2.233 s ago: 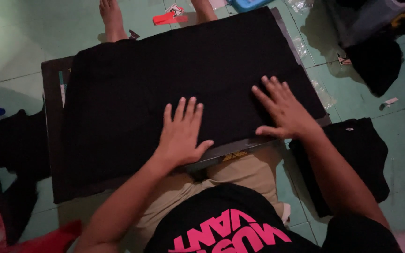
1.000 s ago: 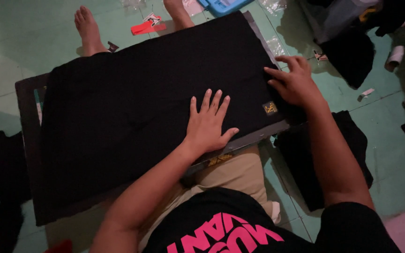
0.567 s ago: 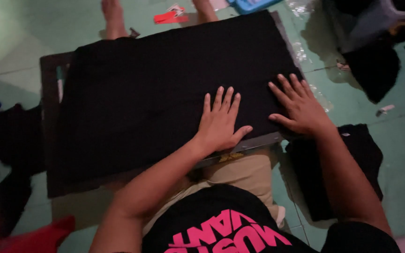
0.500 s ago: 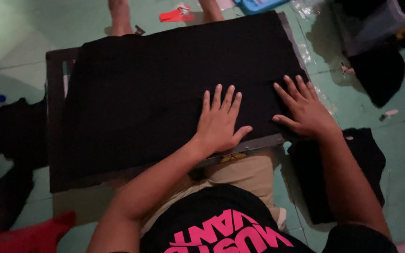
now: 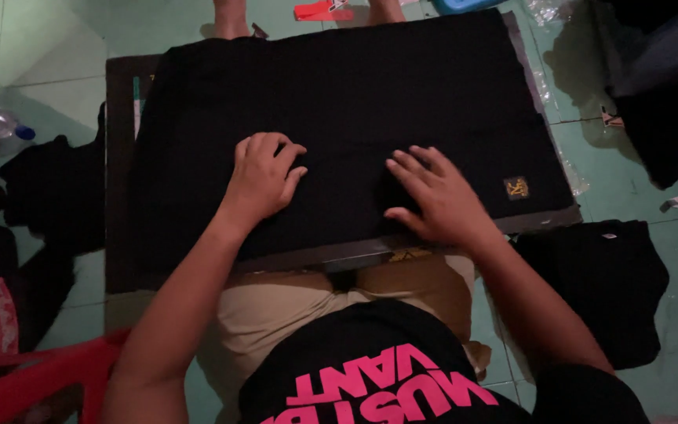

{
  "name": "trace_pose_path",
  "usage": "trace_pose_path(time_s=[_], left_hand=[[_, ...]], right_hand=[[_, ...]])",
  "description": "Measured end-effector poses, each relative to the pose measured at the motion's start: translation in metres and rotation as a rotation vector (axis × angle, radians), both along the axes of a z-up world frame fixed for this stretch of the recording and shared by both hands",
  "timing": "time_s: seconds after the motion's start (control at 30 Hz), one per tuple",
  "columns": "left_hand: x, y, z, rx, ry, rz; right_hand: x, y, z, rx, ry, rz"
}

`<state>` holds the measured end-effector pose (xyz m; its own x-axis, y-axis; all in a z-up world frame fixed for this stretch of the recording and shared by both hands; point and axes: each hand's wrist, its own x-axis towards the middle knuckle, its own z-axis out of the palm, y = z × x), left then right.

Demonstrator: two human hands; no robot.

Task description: The person folds a black piece of clothing on a low table. They smooth the fabric, fold it in half lengthwise, then fold it again to create a compact rectangular shape.

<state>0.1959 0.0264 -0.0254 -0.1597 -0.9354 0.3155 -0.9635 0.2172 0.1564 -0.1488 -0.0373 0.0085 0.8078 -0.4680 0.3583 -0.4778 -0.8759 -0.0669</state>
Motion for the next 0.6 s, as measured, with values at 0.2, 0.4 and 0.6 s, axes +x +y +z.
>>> trace_pose_path(time_s=[0.2,0.4,0.6], left_hand=[[0.010,-0.004,-0.005,-0.054,0.098,0.011],[0.006,0.011,0.014,-0.135,0.117,-0.005],[-0.009,0.086,0.061,-0.117,0.159,0.119]], right_hand=[[0.026,0.021,0.002,0.118,0.175,-0.024],[0.025,0.023,0.012,0.183,0.249,-0.021],[0.049,0.028,0.021,0.126,0.166,0.042]])
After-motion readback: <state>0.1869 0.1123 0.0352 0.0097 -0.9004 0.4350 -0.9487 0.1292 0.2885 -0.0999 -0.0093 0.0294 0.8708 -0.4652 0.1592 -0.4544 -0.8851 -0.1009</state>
